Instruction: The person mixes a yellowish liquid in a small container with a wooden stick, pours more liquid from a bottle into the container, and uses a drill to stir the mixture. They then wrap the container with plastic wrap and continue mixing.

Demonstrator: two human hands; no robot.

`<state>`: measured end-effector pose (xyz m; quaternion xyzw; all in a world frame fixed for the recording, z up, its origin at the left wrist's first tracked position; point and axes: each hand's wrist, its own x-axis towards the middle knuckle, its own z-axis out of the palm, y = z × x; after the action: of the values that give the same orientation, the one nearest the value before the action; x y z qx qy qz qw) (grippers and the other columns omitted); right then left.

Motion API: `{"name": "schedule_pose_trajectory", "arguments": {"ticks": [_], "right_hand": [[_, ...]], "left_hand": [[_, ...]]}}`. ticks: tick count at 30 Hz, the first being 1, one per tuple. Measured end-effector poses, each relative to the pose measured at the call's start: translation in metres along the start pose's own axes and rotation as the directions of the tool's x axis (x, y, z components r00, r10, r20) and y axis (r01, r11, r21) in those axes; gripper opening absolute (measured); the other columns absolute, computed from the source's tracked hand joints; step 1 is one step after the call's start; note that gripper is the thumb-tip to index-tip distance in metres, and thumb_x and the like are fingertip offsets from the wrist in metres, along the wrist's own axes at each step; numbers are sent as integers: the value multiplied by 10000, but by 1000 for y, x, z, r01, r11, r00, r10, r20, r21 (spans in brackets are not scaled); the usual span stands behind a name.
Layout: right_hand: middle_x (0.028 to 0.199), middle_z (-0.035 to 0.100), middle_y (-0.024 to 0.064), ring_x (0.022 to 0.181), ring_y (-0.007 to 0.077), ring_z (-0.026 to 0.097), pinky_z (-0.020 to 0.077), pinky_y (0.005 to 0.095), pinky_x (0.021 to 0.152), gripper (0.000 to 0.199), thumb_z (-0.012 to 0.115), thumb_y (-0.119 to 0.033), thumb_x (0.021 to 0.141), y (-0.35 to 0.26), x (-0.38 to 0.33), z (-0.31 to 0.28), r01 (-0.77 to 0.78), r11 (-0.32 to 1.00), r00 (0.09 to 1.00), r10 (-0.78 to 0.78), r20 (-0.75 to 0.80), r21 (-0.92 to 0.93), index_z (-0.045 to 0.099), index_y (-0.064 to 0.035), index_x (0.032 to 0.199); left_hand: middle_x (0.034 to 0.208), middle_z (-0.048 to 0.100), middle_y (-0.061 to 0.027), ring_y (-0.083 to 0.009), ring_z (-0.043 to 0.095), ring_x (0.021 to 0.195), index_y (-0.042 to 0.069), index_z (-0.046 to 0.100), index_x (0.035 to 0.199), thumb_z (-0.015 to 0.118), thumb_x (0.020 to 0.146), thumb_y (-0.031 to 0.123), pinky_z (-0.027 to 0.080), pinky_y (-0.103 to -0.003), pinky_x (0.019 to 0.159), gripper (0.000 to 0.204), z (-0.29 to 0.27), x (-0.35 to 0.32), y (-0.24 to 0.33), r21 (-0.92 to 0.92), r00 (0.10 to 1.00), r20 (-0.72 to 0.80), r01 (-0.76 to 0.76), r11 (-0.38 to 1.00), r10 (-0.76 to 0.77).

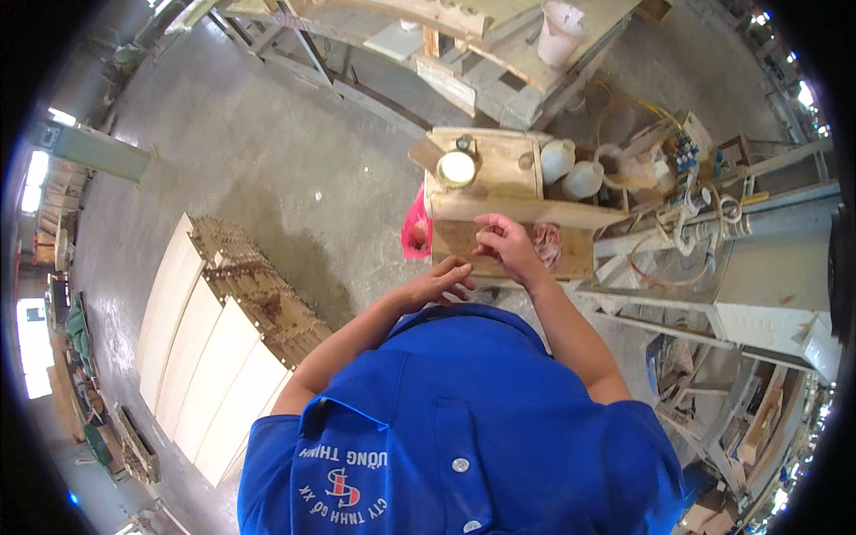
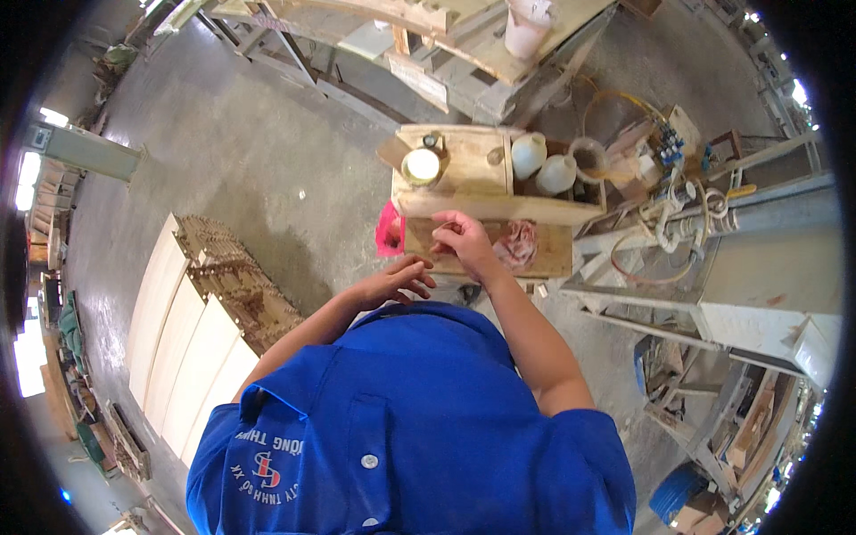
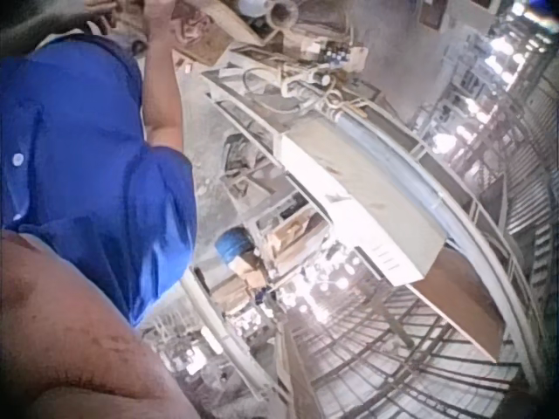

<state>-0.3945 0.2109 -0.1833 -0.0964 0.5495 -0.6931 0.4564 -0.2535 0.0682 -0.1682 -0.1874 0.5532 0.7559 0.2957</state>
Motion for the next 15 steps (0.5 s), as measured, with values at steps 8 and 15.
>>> {"name": "schedule_pose_trajectory", "arguments": {"ticks": [8,15], "right_hand": [[1209,537,204,1149,309,492,390,364,959,541,593,-371,798,225,-73,-80,-406,628,909,355,-219,-664,543,10,1178],[1071,620,174,999,288,589,452,351,866,472,611,-351,777,234,-81,-90,-501,423,824,500,-267,-755,599,-25,1119]], "left_hand": [[1174,549,-105,-233,536,1031,86,477,1240,513,880,440,426,-396,855,506,-89,-55,-138,134,940,-316,182,974,-132],[1181,547,-172,-317,568,1014,64,482,1222,527,815,524,538,-441,645,616,-93,-98,-266,142,716,-487,630,764,-501]]}}
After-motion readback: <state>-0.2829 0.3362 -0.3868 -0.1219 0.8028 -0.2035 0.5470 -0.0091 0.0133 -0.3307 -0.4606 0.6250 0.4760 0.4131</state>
